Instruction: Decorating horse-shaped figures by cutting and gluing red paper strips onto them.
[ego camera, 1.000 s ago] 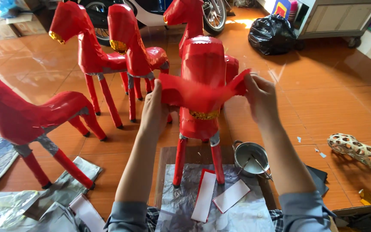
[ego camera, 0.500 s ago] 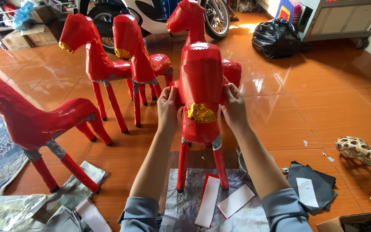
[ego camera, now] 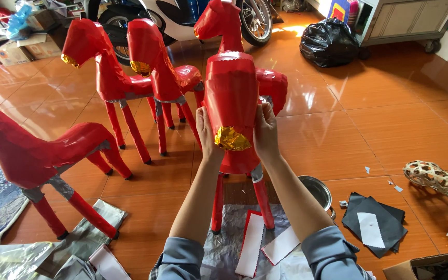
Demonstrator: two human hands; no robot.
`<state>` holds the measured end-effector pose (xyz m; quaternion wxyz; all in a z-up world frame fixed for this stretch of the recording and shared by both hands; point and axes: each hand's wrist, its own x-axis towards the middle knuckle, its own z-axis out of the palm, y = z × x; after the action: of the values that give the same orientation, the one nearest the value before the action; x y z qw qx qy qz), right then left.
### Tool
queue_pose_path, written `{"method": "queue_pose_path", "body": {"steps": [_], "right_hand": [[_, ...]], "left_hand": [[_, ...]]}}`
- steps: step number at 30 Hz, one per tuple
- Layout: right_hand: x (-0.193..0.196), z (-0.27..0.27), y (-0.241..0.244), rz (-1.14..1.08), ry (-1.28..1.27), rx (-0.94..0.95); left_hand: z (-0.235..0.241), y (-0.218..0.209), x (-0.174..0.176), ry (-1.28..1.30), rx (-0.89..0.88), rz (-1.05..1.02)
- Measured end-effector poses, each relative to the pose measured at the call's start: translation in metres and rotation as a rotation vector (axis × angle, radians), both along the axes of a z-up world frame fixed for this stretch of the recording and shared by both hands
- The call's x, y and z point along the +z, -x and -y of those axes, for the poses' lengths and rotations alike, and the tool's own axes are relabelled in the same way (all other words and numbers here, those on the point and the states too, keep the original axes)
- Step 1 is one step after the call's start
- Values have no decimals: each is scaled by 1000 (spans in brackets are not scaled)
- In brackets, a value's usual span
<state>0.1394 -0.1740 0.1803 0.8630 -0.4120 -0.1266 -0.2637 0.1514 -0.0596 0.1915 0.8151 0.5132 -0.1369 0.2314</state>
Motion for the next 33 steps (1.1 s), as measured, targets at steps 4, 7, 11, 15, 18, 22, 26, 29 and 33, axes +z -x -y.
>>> {"method": "queue_pose_path", "body": {"steps": [4,7,11,15,18,22,26,29,33], "right_hand": [[2,-6,1,-52,44,-76],[5,-13,2,-102,12,-122],[24,-28,16,-103,-30,-159],[25,-29,9,-92,-54,-161],[16,-22,-3,-42,-134,-114],[16,-17,-4,-46,-130,-88],[20,-19,-3,-14,-130,-89],[21,-16,-1,-28,-50,-79],[10,-14,-12,13,9,-105]], "left_hand": [[3,1,1,-28,7,15],[7,-6,-7,-1,17,28],[11,-17,-17,13,71,142],[15,-21,-12,63,53,217],[16,2,9,-83,80,209],[3,-12,-4,-178,39,131],[1,-15,-11,-217,78,81],[0,-14,-12,-146,-4,44],[4,-23,-10,142,-153,-86]]}}
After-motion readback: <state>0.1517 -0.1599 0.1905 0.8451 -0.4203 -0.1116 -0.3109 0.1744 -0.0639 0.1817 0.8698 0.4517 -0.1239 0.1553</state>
